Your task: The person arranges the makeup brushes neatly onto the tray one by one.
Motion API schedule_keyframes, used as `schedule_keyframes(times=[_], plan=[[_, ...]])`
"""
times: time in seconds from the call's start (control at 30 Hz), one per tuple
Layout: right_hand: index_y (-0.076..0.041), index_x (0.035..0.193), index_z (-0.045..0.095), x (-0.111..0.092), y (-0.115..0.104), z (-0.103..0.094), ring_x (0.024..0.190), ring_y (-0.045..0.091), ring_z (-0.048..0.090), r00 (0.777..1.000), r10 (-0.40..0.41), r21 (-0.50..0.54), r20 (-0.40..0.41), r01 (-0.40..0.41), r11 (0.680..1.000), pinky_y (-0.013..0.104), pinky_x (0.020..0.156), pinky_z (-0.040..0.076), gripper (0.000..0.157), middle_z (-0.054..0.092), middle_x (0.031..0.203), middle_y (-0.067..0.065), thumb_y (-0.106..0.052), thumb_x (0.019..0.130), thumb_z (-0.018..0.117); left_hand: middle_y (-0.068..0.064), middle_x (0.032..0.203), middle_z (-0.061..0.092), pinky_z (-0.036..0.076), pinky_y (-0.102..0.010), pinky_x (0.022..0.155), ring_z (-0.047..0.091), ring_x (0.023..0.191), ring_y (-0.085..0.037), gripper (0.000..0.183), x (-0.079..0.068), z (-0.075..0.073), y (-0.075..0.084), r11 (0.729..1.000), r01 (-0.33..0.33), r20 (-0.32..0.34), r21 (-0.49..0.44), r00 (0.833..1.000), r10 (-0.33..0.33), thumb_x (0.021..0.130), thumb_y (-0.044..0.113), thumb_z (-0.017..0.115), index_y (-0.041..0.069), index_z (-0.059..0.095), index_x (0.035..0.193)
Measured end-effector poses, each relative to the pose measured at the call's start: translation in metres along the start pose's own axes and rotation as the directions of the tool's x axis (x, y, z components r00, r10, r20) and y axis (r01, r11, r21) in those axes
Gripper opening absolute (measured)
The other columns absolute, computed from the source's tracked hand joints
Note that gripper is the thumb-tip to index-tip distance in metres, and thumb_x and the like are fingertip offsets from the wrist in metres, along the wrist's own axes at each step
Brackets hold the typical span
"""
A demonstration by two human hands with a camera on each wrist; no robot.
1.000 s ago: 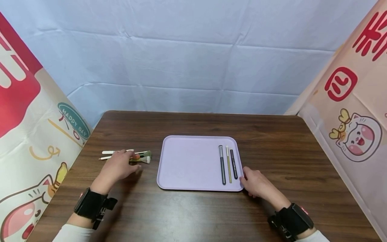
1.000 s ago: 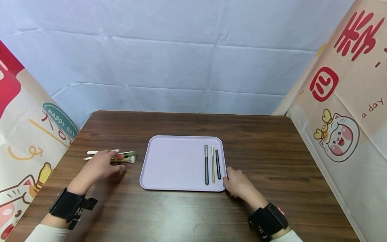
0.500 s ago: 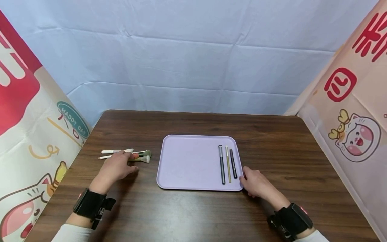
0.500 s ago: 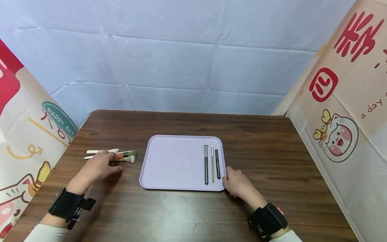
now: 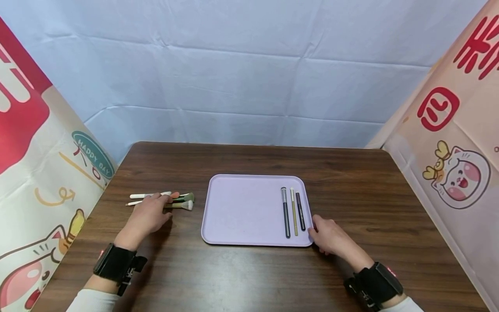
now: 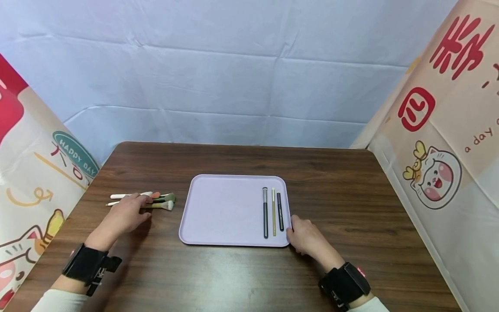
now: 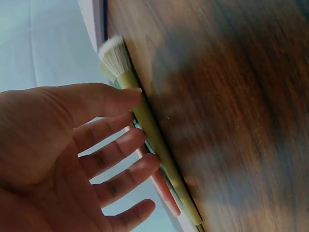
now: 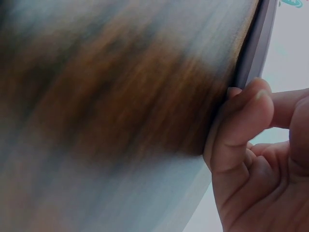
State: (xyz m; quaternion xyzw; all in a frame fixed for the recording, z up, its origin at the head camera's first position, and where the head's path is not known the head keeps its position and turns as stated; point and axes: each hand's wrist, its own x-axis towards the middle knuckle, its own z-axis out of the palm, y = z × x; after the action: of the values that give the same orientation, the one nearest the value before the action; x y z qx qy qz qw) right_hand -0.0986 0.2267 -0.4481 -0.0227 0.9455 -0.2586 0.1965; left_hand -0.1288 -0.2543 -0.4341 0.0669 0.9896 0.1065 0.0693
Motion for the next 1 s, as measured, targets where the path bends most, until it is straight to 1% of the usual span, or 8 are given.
schedule_keyframes(times=[0.17,0.27,0.43,0.57,0.63,0.73,0.87,1.0], plan=[[-0.004,0.105,0.055,0.000,0.000,0.000,0.049,0.019,0.055,1.000,0.009,0.004,0.007,-0.009,1.000,0.032,0.045,0.046,0.011,0.055,0.065,0.007,-0.014,0.103,0.053,-0.014,0.100,0.059,0.048,-0.056,0.083,0.056,0.099,-0.040,0.023,0.000,0.003,-0.002,1.000,-0.026,-0.034,0.011,0.999,0.027,0.091,0.009,0.073,0.003,0.067,0.112],[-0.004,0.104,0.055,0.001,0.000,0.000,0.049,0.019,0.055,1.000,0.016,0.003,0.011,-0.016,1.000,0.032,0.045,0.046,0.010,0.055,0.065,0.007,-0.014,0.102,0.053,-0.015,0.100,0.061,0.048,-0.056,0.083,0.057,0.098,-0.040,0.017,-0.001,0.004,-0.002,0.998,-0.047,-0.062,0.028,0.997,0.049,0.090,0.006,0.073,0.004,0.067,0.106],[-0.004,0.104,0.055,0.002,0.001,0.001,0.049,0.019,0.055,1.000,0.024,0.004,0.010,-0.024,1.000,0.032,0.045,0.046,0.010,0.055,0.066,0.007,-0.014,0.102,0.053,-0.014,0.104,0.068,0.048,-0.056,0.081,0.059,0.097,-0.040,0.016,-0.001,0.006,-0.005,0.997,-0.074,-0.092,0.030,0.993,0.076,0.087,0.004,0.076,0.007,0.068,0.101],[-0.004,0.105,0.055,0.002,0.001,0.001,0.048,0.019,0.055,1.000,0.023,0.002,0.007,-0.023,1.000,0.032,0.045,0.046,0.010,0.055,0.065,0.007,-0.014,0.102,0.053,-0.009,0.097,0.069,0.051,-0.053,0.078,0.062,0.093,-0.037,0.017,-0.001,0.007,-0.009,0.993,-0.116,-0.111,0.019,0.987,0.117,0.084,0.003,0.079,0.010,0.069,0.097],[-0.003,0.105,0.055,0.002,0.000,0.001,0.048,0.018,0.055,1.000,0.019,-0.001,0.007,-0.019,1.000,0.032,0.045,0.046,0.011,0.055,0.065,0.007,-0.013,0.102,0.053,-0.006,0.093,0.068,0.052,-0.050,0.075,0.064,0.092,-0.034,0.017,0.001,0.007,-0.011,0.991,-0.132,-0.105,0.010,0.986,0.132,0.083,0.003,0.080,0.011,0.069,0.094],[-0.003,0.105,0.055,0.002,0.000,0.001,0.049,0.018,0.055,1.000,0.020,0.000,0.008,-0.020,1.000,0.031,0.045,0.046,0.010,0.055,0.065,0.007,-0.013,0.102,0.053,-0.003,0.088,0.067,0.054,-0.047,0.071,0.067,0.089,-0.030,0.018,0.002,0.005,-0.012,0.989,-0.145,-0.078,-0.006,0.986,0.144,0.083,0.003,0.080,0.014,0.069,0.090],[-0.004,0.104,0.055,0.002,0.000,0.001,0.049,0.019,0.055,1.000,0.026,0.003,0.009,-0.026,1.000,0.032,0.046,0.046,0.010,0.055,0.066,0.007,-0.014,0.102,0.053,0.000,0.086,0.067,0.054,-0.045,0.069,0.067,0.087,-0.027,0.018,0.003,0.002,-0.012,0.989,-0.144,-0.040,-0.017,0.989,0.143,0.084,0.003,0.079,0.015,0.067,0.089],[-0.004,0.105,0.055,0.001,-0.001,0.000,0.049,0.019,0.055,1.000,0.023,0.003,0.005,-0.023,1.000,0.032,0.045,0.046,0.010,0.055,0.065,0.007,-0.013,0.102,0.053,0.000,0.088,0.067,0.053,-0.044,0.067,0.067,0.088,-0.027,0.017,0.003,-0.001,-0.010,0.991,-0.134,-0.024,-0.004,0.991,0.133,0.085,0.004,0.078,0.015,0.066,0.091]])
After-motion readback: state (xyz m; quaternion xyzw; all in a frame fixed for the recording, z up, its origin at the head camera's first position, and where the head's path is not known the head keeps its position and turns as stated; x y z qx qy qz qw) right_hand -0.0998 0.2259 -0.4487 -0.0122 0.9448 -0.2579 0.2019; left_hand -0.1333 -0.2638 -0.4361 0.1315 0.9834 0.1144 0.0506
